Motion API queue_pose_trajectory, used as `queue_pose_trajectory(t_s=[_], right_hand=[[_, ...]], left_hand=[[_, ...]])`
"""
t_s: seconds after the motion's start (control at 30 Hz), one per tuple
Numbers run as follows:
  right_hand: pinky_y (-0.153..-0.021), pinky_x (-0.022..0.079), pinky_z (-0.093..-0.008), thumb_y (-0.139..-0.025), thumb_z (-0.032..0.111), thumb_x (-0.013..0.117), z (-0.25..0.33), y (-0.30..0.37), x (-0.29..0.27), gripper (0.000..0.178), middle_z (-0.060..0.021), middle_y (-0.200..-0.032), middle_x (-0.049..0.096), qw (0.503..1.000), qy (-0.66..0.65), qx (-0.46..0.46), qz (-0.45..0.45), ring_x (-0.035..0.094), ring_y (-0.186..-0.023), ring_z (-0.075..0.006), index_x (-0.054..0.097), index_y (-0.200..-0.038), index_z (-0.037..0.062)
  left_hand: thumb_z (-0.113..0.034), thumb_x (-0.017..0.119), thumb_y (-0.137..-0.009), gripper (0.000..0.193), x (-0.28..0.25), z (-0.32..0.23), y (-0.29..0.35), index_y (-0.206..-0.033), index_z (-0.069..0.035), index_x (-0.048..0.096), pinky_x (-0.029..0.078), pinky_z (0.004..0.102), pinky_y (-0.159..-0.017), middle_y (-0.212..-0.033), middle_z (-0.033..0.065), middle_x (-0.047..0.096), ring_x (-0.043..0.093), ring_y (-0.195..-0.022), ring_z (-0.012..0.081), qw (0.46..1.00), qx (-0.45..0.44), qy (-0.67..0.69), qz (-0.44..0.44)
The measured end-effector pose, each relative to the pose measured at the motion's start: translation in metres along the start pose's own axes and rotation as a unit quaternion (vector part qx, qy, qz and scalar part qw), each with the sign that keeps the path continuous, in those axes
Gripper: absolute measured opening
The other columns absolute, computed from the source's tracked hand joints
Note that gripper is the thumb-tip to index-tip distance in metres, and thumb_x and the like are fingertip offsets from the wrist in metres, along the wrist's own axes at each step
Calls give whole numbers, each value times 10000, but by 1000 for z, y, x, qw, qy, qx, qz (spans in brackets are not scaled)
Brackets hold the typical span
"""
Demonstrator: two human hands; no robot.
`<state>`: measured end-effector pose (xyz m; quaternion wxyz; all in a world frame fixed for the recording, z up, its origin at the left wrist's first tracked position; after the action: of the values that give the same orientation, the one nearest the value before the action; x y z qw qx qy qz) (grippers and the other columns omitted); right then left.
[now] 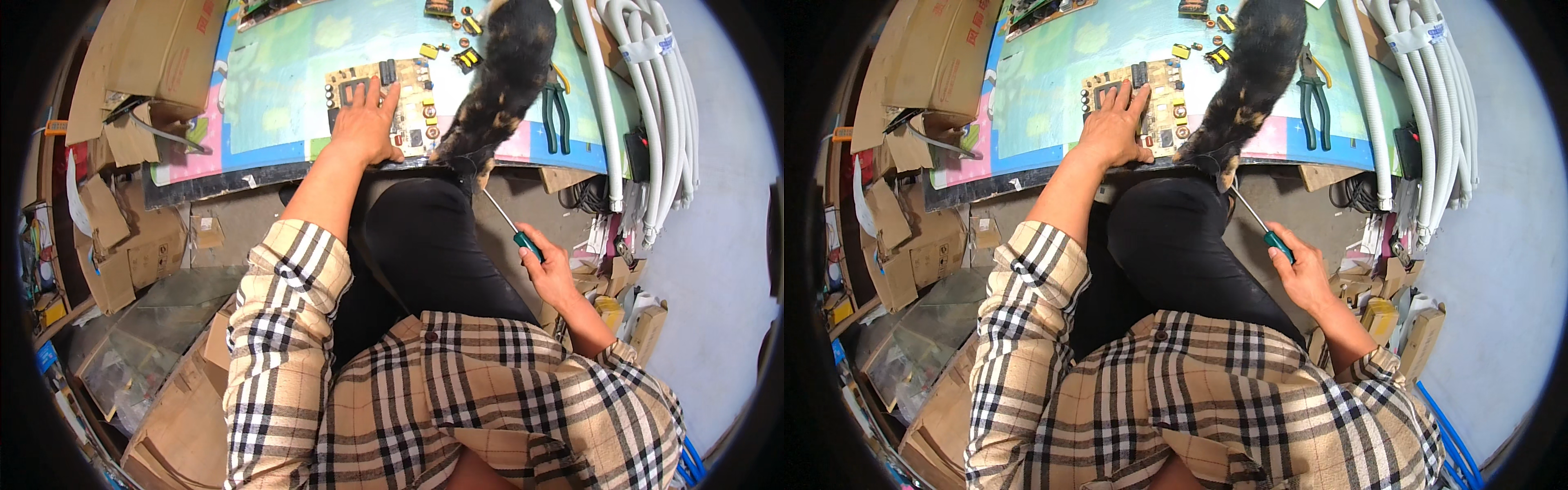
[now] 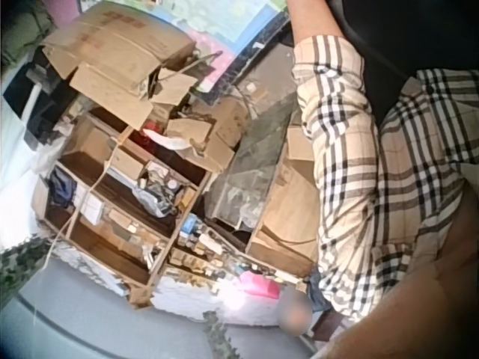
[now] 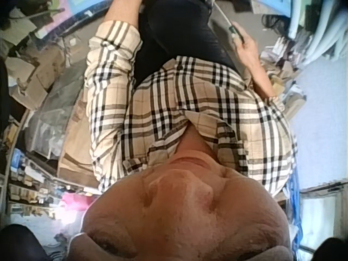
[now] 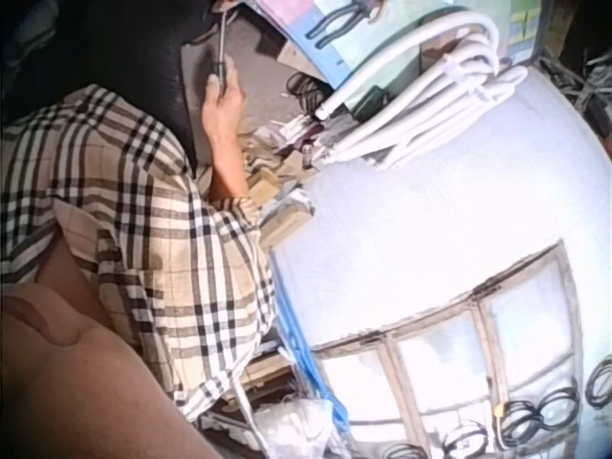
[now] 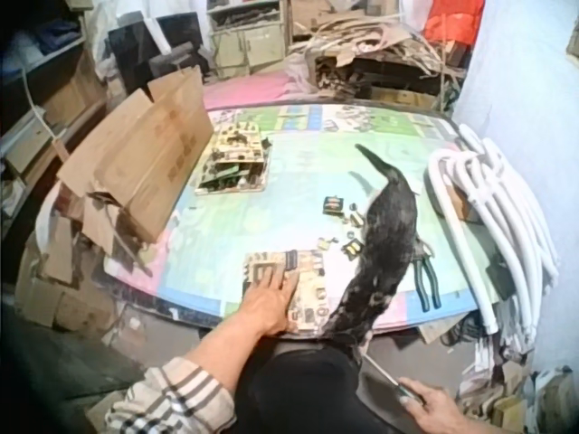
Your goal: The person sits on the floor and uses a screwdriver and pliers to remove components from a circuit board. A cat is present on the table and is petted briefly. The person places the disassembled board into a cardboard box and hands it to another person.
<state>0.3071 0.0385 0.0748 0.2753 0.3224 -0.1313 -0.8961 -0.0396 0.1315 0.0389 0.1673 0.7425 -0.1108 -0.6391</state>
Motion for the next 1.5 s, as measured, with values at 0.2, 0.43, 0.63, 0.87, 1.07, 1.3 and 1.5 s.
queue_pose_trajectory(t_s=[0.2, 0.43, 0.63, 0.87, 1.07, 1.3, 1.5], right_hand=[[-770, 485, -285, -945, 122, 597, -2, 8, 2, 380, -70, -903, 631, 999, -35, 20, 14, 576, -770, -147, 581, -1324, 103], [-715, 472, -252, -958, 106, 585, -1, 0, 9, 403, -16, -804, 586, 997, -53, 61, 20, 526, -732, -85, 573, -1361, 119], [-722, 487, -266, -961, 106, 588, 6, -2, 11, 397, -31, -804, 607, 995, -54, 78, 21, 553, -715, -100, 585, -1356, 132], [-716, 512, -329, -932, 95, 636, 40, 0, 16, 439, -129, -805, 637, 991, 114, -53, -51, 599, -699, -162, 596, -1358, 197], [-666, 506, -335, -910, 36, 628, 21, -5, 36, 513, -135, -833, 640, 974, -148, 159, 69, 629, -677, -245, 574, -1388, 214], [-601, 508, -414, -890, 22, 623, -12, -13, 54, 605, -145, -742, 549, 973, 177, -119, -87, 579, -594, -340, 528, -1431, 273], [-606, 501, -473, -899, 61, 625, -23, -15, 61, 578, -171, -765, 560, 979, 145, -112, -89, 607, -642, -388, 537, -1414, 307]], left_hand=[[-390, 923, -593, 1234, 5, 10, 1, -1571, -170, 204, 297, 546, -1166, -1630, 111, 204, 191, -1498, 348, 1000, -8, -20, -21], [-378, 921, -601, 1248, 7, 9, -2, -1585, -250, 164, 263, 559, -1181, -1639, 162, 142, 144, -1499, 412, 1000, -4, 20, -7], [-411, 916, -601, 1225, 7, 7, -4, -1580, -249, 198, 269, 571, -1173, -1636, 189, 130, 136, -1493, 442, 1000, -8, -5, 18], [-427, 914, -600, 1211, 10, 6, -6, -1576, -253, 217, 282, 583, -1159, -1631, 200, 143, 150, -1485, 455, 1000, -13, -15, 13], [-437, 914, -592, 1201, 14, 6, -6, -1570, -257, 242, 302, 590, -1141, -1625, 212, 156, 177, -1471, 475, 999, -5, -30, 11], [-430, 920, -572, 1197, 13, 8, -4, -1562, -264, 269, 314, 590, -1134, -1619, 220, 170, 193, -1465, 478, 999, -10, -31, -3], [-408, 930, -564, 1203, 13, 10, -4, -1562, -262, 274, 297, 596, -1140, -1621, 220, 155, 169, -1469, 477, 1000, -10, -18, 5]])
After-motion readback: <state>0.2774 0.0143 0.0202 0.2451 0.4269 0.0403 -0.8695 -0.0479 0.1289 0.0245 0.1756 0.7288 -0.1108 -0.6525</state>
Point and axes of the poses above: each hand's wrist, its own y-axis away from the middle knuckle, its own x-axis out of the palm, z = x × y, the point moved 6 cm from there along -y, towards the middle knuckle
